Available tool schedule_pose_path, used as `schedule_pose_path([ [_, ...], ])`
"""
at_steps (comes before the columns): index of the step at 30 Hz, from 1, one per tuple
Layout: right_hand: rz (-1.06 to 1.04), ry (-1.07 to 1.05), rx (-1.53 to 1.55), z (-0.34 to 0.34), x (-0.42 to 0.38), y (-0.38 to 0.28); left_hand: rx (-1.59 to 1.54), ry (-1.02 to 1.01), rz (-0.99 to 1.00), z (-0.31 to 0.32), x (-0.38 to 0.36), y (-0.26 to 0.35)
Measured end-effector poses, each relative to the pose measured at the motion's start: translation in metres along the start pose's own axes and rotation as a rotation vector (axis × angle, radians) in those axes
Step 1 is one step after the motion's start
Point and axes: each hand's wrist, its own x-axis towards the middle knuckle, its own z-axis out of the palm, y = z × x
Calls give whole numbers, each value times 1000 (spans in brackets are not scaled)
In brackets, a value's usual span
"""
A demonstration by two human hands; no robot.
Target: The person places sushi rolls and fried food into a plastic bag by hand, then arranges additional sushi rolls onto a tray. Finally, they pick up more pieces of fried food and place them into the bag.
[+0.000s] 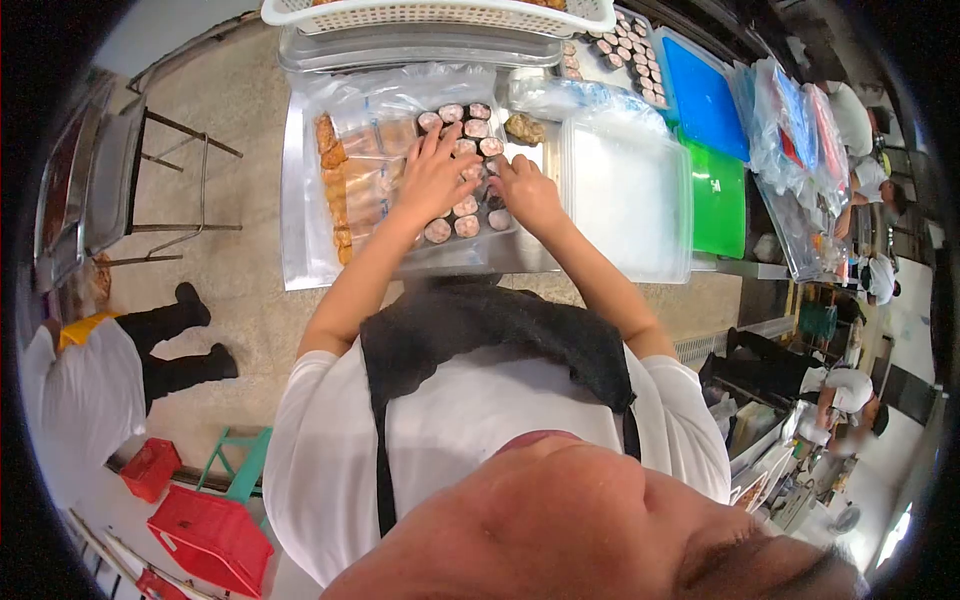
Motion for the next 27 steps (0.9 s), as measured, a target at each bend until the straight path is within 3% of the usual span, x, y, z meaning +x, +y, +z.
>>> schedule_pose_path([
  [19, -50, 38, 28, 7, 20, -3, 11, -155, -78, -11, 8, 11],
  [25, 13, -134, 208, 3, 26, 1, 21, -152, -74, -12, 8, 10],
  [27, 33, -288, 320, -5, 27, 9, 23, -130, -59, -12, 5, 9],
])
